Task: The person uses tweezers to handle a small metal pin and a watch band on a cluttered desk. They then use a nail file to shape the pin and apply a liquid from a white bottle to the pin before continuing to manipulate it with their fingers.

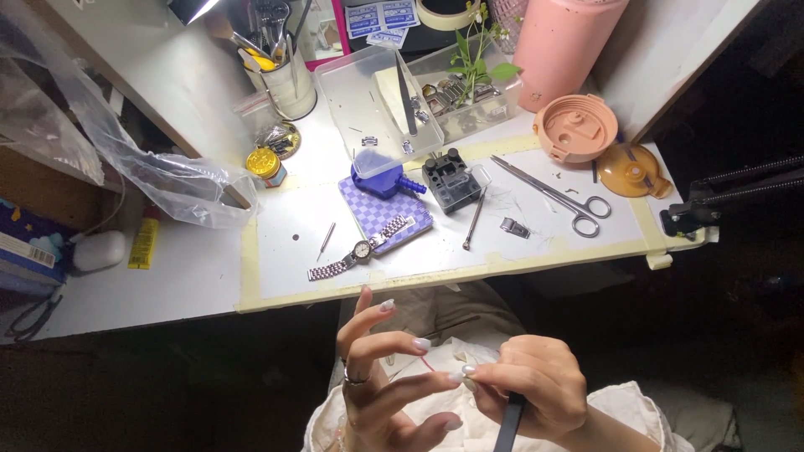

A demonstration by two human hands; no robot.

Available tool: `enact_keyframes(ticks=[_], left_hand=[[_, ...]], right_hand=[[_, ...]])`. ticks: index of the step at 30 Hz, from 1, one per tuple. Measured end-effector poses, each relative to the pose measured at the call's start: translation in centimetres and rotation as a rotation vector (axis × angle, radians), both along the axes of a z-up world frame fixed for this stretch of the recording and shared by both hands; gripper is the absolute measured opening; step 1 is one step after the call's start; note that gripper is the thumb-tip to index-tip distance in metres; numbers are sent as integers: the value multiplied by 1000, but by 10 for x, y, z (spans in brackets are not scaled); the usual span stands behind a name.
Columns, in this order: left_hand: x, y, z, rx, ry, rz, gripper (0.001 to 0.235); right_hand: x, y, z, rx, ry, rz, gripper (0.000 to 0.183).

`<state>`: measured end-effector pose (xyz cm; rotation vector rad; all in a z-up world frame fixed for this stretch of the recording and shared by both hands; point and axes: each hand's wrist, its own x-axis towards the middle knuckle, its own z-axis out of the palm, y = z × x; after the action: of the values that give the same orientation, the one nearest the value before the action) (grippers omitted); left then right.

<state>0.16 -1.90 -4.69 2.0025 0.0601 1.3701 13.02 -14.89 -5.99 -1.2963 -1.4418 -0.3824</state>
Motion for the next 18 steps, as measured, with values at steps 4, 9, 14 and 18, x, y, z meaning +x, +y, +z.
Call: enact_keyframes(ticks=[4, 9, 14, 18], left_hand=[[-2, 1, 2, 25, 18, 15, 23], [-1, 3, 5, 108, 69, -10, 31], [-1, 4, 0, 107, 50, 19, 30], [-2, 4, -1, 75, 36, 27, 25]], right_hand=[[1, 1, 1, 3, 7, 18, 10], [1, 2, 6, -4, -1, 9, 9], [0, 0, 1, 0, 23, 24, 9], [1, 1, 5, 2, 46, 31, 7]])
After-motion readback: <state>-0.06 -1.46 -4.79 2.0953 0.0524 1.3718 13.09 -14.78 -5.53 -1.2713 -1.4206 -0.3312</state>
